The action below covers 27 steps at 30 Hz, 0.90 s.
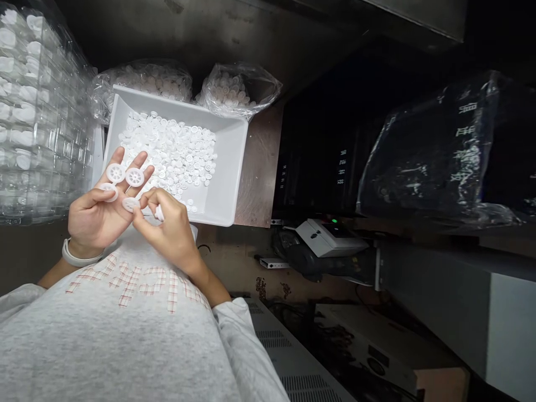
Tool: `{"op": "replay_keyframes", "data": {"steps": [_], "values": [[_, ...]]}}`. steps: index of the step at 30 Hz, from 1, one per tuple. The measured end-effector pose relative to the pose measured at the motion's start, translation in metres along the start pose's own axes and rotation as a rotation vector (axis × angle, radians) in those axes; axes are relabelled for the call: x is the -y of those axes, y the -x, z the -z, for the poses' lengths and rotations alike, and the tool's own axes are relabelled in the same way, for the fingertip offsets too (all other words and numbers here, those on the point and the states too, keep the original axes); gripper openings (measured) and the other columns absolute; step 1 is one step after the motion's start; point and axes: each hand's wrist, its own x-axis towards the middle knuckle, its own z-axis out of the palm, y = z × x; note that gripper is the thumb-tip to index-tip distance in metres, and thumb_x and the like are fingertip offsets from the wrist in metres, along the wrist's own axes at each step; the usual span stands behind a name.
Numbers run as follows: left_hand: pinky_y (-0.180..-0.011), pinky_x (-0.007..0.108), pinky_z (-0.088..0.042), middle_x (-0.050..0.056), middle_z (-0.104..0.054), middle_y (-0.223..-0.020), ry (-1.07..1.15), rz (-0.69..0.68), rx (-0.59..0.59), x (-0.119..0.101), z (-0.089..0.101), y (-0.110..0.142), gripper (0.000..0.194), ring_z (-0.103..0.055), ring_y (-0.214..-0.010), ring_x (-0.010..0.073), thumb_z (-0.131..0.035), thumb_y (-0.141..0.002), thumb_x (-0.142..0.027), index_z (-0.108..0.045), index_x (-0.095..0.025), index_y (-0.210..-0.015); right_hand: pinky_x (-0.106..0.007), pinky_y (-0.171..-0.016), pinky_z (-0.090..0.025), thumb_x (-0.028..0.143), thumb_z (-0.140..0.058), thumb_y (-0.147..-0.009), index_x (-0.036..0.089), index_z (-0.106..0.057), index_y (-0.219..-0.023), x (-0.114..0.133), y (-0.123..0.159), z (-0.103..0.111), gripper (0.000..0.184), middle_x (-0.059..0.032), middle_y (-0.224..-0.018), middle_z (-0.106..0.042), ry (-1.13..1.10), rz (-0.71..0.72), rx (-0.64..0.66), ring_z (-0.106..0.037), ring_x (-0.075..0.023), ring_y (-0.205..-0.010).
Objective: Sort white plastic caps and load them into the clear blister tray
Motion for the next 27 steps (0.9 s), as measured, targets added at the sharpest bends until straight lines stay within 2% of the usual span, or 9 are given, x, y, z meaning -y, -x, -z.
{"op": "replay_keyframes", "data": {"steps": [2, 4, 8, 11, 16, 22, 27], "values": [[-0.124, 0.048, -0.03, 0.003, -0.049, -0.152, 0.023, 0.018, 0.001, 0.0006, -0.0007, -0.0003, 0.088, -0.028, -0.152, 0.0231, -0.039, -0.083, -0.005, -0.006, -0.024, -0.163, -0.017, -0.065, -0.039, 0.022, -0.06, -0.087, 0.015, -0.031, -0.073, -0.0007, -0.0007, 0.0039, 0.033, 0.0002, -0.082, -0.058, -0.005, -0.083, -0.004, -0.052, -0.0037, -0.074], [-0.125, 0.047, -0.029, 0.004, -0.052, -0.15, 0.056, 0.041, -0.014, 0.0015, -0.0021, -0.0001, 0.085, -0.031, -0.151, 0.023, -0.04, -0.084, -0.006, -0.011, -0.023, -0.162, -0.016, -0.06, -0.037, 0.023, -0.059, -0.087, 0.015, -0.031, -0.073, -0.0007, -0.0007, 0.0064, 0.032, 0.0009, -0.079, -0.058, 0.026, -0.099, -0.016, -0.05, -0.003, -0.07], [-0.125, 0.045, -0.029, 0.005, -0.051, -0.151, 0.07, 0.068, -0.059, 0.0022, -0.0053, 0.0008, 0.08, -0.033, -0.15, 0.023, -0.042, -0.088, -0.012, -0.013, -0.023, -0.162, -0.015, -0.06, -0.036, 0.022, -0.06, -0.088, 0.014, -0.035, -0.074, 0.0003, 0.0016, 0.0084, 0.03, 0.0028, -0.075, -0.057, 0.148, -0.008, -0.041, -0.045, -0.0013, -0.064], [-0.125, 0.042, -0.029, 0.004, -0.05, -0.152, 0.07, 0.06, -0.063, 0.0017, -0.006, 0.0015, 0.081, -0.034, -0.149, 0.0222, -0.042, -0.088, -0.014, -0.013, -0.023, -0.163, -0.016, -0.061, -0.035, 0.024, -0.06, -0.09, 0.014, -0.036, -0.074, 0.0005, 0.004, 0.0093, 0.03, 0.003, -0.074, -0.055, 0.223, 0.008, -0.06, -0.043, -0.0011, -0.063], [-0.121, 0.039, -0.035, 0.004, -0.053, -0.15, 0.076, 0.076, -0.054, 0.0009, -0.0048, 0.0021, 0.079, -0.044, -0.143, 0.0206, -0.038, -0.089, -0.014, -0.013, -0.026, -0.163, -0.017, -0.063, -0.038, 0.028, -0.06, -0.093, 0.014, -0.036, -0.075, 0.0018, 0.0058, 0.011, 0.033, 0.0023, -0.073, -0.053, 0.2, 0.046, -0.087, -0.046, -0.0024, -0.066], [-0.124, 0.043, -0.03, 0.003, -0.042, -0.158, 0.104, 0.113, -0.086, -0.0007, -0.006, 0.0016, 0.078, -0.033, -0.15, 0.0223, -0.038, -0.091, -0.019, -0.011, -0.02, -0.163, -0.017, -0.069, -0.042, 0.017, -0.06, -0.092, 0.015, -0.032, -0.076, 0.0032, 0.0053, 0.0093, 0.032, 0.0013, -0.076, -0.052, 0.189, 0.229, -0.093, -0.054, -0.0032, -0.076], [-0.12, 0.043, -0.036, 0.001, -0.05, -0.152, 0.116, 0.113, -0.061, -0.0011, -0.0055, 0.0013, 0.077, -0.033, -0.15, 0.0217, -0.037, -0.091, -0.018, -0.01, -0.026, -0.163, -0.019, -0.071, -0.044, 0.012, -0.058, -0.091, 0.016, -0.032, -0.077, -0.0011, 0.0051, 0.0062, 0.03, 0.0002, -0.078, -0.051, 0.226, 0.334, -0.095, -0.056, -0.0055, -0.081]]}}
